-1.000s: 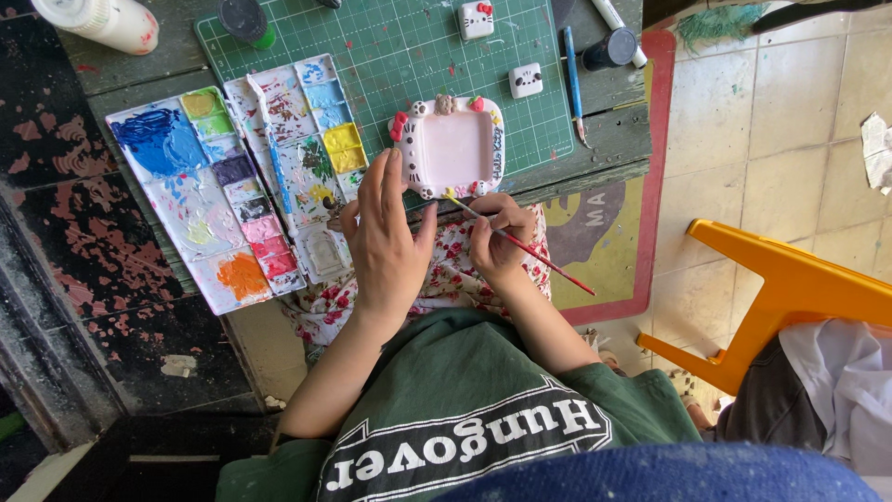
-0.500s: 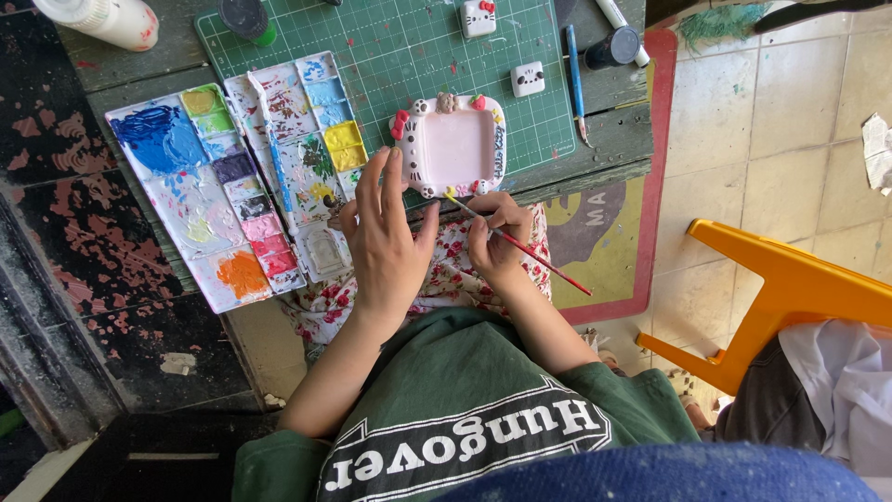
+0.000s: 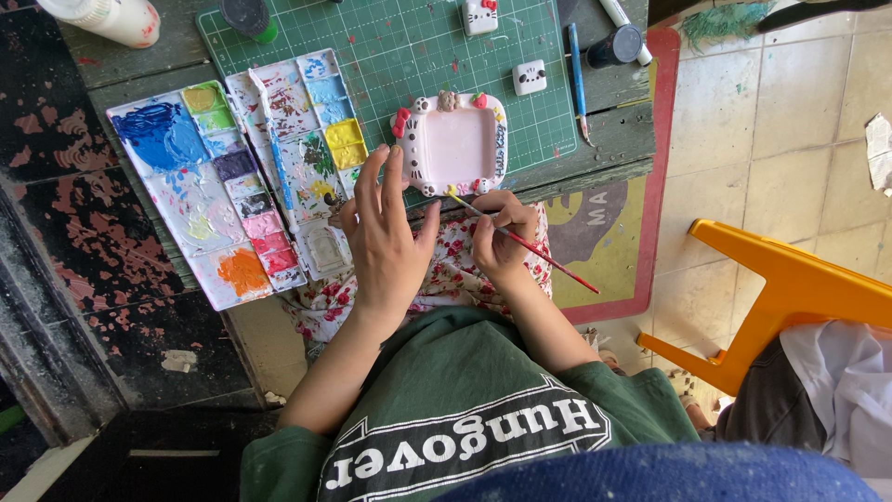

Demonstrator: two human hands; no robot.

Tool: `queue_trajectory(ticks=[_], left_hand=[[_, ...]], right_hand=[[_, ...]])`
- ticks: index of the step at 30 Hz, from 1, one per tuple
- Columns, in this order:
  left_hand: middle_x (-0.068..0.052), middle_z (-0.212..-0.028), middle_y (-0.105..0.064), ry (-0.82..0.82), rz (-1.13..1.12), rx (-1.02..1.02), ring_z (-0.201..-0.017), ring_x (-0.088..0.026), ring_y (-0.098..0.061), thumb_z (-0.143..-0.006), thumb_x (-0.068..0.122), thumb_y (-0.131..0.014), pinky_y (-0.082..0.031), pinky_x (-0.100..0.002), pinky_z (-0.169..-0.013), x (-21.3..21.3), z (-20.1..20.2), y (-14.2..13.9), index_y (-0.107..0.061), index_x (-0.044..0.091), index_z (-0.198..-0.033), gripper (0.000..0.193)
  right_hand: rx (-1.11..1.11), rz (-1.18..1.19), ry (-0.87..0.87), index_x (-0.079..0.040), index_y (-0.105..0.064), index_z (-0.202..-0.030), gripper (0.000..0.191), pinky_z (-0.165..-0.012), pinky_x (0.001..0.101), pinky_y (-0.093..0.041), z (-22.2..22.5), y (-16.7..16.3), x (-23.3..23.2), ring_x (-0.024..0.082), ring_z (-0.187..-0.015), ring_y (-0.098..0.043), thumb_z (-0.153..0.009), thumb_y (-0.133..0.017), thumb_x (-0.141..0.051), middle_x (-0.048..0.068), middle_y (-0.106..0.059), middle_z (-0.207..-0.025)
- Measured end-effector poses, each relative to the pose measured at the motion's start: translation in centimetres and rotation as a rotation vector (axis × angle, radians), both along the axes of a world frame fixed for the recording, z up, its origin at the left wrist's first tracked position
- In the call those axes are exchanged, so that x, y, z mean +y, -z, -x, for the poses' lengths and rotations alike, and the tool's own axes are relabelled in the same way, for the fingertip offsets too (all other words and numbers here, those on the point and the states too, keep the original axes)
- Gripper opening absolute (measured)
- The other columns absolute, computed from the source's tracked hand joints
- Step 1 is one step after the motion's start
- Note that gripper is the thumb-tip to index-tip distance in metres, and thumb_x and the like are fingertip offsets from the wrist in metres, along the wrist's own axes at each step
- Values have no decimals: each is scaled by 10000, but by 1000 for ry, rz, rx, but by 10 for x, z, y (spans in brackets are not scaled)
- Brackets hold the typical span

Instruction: The person sits on the floor and paints a Hello Kitty-shaped ceramic dish with a paintbrush, dipping the brush into watercolor palettes and applying paint to the dish's rim and edges, rotating the dish to reach different sides.

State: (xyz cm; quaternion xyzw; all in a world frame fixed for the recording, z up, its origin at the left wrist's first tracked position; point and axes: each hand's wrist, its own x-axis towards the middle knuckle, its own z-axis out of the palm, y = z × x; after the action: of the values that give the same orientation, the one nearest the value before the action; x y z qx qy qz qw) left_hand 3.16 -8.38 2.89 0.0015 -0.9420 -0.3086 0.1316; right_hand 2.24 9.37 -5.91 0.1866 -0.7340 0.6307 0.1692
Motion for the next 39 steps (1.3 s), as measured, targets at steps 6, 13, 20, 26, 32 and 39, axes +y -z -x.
queue_trajectory(ticks=[6,13,20,26,32,39], left_hand=[[-136,-1594,-384,-3,12,-6,-1250,-226,-644,-904,222,-867,-415,-426,-1075,1,-1,0,-277,82,-1610,931],[-142,-1599,-373,7,3,-7,-1233,-213,-648,-915,220,-866,-410,-429,-1091,-1,0,2,-268,77,-1618,933],[-139,-1600,-377,3,15,-7,-1245,-220,-642,-913,231,-867,-415,-423,-1085,-1,0,0,-273,80,-1616,933],[-138,-1598,-379,-1,18,-4,-1261,-232,-636,-904,232,-869,-418,-422,-1091,0,0,-1,-276,83,-1614,937],[-142,-1604,-377,3,11,-11,-1262,-229,-638,-912,231,-871,-416,-422,-1094,-1,-1,0,-273,83,-1618,937],[-136,-1605,-372,0,13,-7,-1291,-230,-642,-905,228,-869,-415,-416,-1091,0,-1,1,-261,89,-1622,951]], right_hand=[[18,39,2,-71,-328,-1067,204,-884,368,-505,1,0,3,227,-845,-586,-1019,-499,30,193,-630,-986],[10,-6,-6,-66,-336,-1058,206,-875,364,-509,3,-2,4,229,-846,-588,-1031,-522,19,200,-639,-983],[-28,32,-3,-71,-339,-1057,194,-835,327,-512,5,-9,3,210,-845,-605,-1049,-520,-4,193,-643,-970],[-57,15,0,-71,-328,-1057,198,-830,320,-523,6,-14,3,217,-848,-601,-1059,-515,-4,197,-631,-963],[-60,69,42,-73,-331,-1062,192,-843,323,-513,5,-12,1,202,-848,-597,-1065,-509,0,175,-635,-953],[-65,16,29,-65,-340,-1066,192,-840,321,-519,6,-11,2,211,-866,-607,-1067,-517,8,182,-653,-963]])
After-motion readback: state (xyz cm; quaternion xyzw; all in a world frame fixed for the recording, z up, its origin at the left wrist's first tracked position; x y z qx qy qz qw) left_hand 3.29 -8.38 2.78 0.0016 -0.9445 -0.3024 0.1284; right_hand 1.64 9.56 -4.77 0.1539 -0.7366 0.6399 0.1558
